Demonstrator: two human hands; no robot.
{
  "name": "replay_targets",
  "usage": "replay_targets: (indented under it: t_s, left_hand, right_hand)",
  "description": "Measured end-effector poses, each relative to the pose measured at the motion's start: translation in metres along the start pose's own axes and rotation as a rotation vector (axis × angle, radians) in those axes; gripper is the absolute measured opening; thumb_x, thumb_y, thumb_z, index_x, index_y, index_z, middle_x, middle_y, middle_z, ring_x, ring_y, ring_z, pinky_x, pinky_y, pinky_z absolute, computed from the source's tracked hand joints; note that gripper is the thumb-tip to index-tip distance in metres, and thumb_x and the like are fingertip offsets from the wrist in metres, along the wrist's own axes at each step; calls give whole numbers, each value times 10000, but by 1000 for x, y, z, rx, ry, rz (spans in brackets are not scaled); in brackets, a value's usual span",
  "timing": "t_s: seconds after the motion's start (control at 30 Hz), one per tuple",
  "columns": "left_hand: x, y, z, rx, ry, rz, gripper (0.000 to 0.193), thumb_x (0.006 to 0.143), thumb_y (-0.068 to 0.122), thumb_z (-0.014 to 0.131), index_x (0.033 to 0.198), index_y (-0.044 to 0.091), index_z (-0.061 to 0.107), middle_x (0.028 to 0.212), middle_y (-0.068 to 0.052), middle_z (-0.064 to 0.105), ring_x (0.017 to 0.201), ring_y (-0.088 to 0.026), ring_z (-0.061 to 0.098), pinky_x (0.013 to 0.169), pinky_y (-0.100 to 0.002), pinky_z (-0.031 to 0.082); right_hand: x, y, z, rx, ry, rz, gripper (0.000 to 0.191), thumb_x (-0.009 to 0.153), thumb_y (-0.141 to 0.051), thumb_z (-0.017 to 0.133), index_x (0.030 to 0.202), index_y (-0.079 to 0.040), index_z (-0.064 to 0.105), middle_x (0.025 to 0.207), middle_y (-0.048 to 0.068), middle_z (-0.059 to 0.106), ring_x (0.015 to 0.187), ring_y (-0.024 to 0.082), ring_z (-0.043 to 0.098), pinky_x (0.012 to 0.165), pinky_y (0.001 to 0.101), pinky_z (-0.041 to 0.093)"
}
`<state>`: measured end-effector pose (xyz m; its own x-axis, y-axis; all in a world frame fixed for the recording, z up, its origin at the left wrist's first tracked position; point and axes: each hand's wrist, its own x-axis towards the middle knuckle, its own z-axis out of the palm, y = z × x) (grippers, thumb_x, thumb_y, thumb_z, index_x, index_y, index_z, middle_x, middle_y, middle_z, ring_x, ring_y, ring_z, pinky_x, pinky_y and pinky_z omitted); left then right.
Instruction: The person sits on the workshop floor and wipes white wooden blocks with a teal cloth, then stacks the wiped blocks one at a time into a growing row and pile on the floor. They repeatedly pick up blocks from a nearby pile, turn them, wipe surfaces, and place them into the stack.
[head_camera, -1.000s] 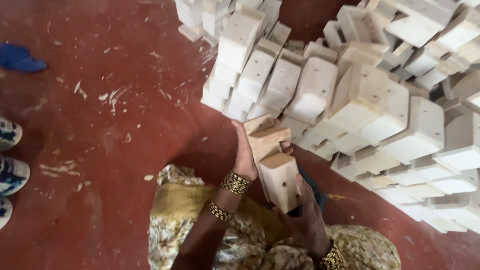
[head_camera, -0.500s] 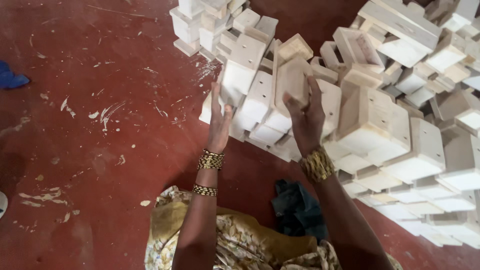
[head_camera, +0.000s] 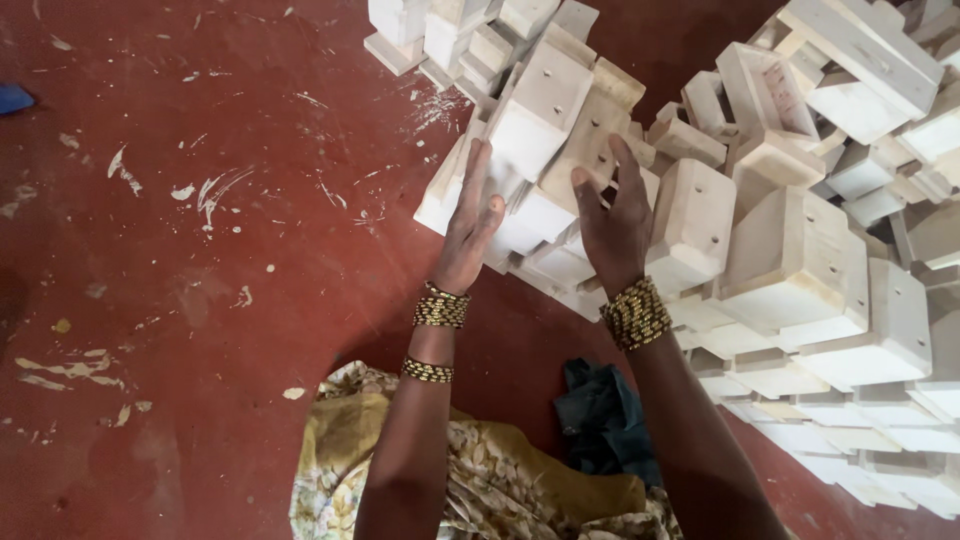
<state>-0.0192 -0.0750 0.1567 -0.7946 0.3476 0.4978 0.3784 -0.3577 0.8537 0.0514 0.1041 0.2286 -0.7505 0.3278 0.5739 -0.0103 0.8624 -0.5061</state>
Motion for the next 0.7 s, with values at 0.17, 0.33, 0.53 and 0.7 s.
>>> replay_targets:
  t_s: [0.17, 0.33, 0.53, 0.7]
  left_hand:
    - [-5, 0, 2, -7, 15, 31, 768, 1091, 474, 483, 1678, 63, 204, 1785, -144, 138, 1674, -277, 88, 1352, -409, 111]
    - [-12, -10, 7, 15, 61, -9, 789, 1071, 509, 501, 1668, 76, 222, 1776, -159, 99, 1653, -283, 104, 1322, -424, 191]
    - [-43, -5, 54, 143, 162, 22, 792, 1057, 495, 567, 1648, 66, 260, 1763, -203, 81, 1639, -343, 151, 1313, -491, 209]
    - [-86, 16, 103, 211, 28, 28, 698, 1047, 414, 597, 1587, 49, 347, 1744, -215, 111, 1614, -369, 192, 1280, -509, 244]
  right_hand:
    - [-29, -19, -7, 403, -28, 100, 697, 1045, -312, 672, 1582, -42, 318, 1507, 198, 436, 1321, 261, 633, 1044, 371, 579]
    - [-110, -37, -49, 208, -54, 11, 645, 1014, -217, 675, 1544, -5, 374, 1553, 223, 408, 1365, 337, 542, 1029, 413, 588]
    - [-194, -1, -133, -22, 0, 107, 557, 969, -182, 701, 1463, -36, 490, 1487, 208, 481, 1299, 347, 577, 927, 383, 597]
    - [-253, 54, -202, -26, 139, 290, 511, 960, -173, 693, 1430, -64, 523, 1415, 171, 553, 1208, 300, 646, 812, 340, 632]
